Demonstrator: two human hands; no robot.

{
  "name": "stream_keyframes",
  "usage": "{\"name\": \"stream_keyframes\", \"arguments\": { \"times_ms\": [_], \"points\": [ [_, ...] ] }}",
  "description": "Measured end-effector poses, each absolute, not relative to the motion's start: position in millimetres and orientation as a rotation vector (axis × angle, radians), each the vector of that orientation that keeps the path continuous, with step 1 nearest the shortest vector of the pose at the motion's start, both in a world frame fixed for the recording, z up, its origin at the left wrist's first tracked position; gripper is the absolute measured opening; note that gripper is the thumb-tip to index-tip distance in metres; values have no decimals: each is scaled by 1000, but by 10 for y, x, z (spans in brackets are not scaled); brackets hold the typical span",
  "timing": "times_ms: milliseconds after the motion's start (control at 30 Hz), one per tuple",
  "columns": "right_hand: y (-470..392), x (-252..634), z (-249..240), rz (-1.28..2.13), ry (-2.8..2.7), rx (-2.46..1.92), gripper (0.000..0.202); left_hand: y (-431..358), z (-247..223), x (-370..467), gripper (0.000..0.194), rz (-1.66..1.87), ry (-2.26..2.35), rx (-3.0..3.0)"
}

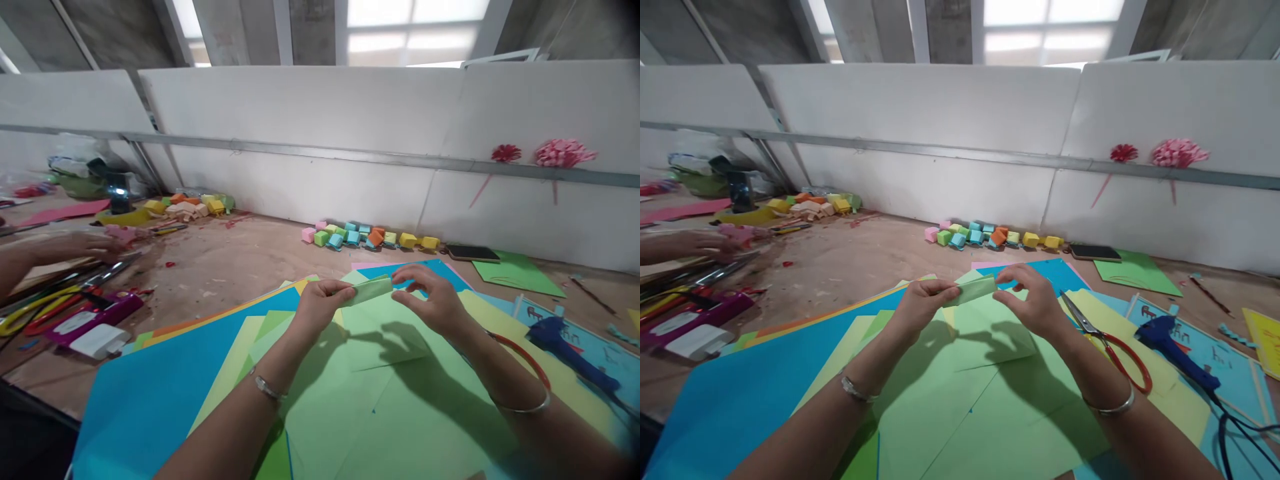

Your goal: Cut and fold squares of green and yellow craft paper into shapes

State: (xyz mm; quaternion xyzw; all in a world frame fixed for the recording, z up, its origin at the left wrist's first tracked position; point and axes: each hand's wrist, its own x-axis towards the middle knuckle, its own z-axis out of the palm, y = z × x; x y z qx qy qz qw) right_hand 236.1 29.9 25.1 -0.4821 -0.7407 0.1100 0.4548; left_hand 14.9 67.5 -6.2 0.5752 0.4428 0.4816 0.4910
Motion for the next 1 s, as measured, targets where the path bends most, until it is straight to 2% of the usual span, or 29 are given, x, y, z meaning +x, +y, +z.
{"name": "stream_keyframes", "arguments": {
  "times_ms": [200, 300, 467, 567, 767, 900, 1000],
  "points": [
    [226, 2228, 259, 236, -1750, -1182, 10, 621, -41, 181, 31, 1199, 977, 1398],
    [191, 2208, 273, 143, -1777, -1115, 5, 611, -15, 176, 23, 1196, 928, 1486],
    [177, 2201, 275, 72, -1813, -1073, 9, 550, 28, 204, 6, 1144, 998, 1877],
    [187, 2216, 289, 120, -1889, -1034, 6, 511, 31, 234, 7, 1069, 1021, 1991],
    [210, 2248, 286, 295, -1903, -1184, 12, 533, 18, 217, 10, 922, 1059, 1805],
    [225, 2238, 232, 397, -1793, -1329, 12, 544, 8, 191, 20, 777, 1037, 1674],
    [249, 2230, 180, 395, -1726, -1387, 13, 547, -15, 196, 29, 804, 1016, 1746]
  ]
}}
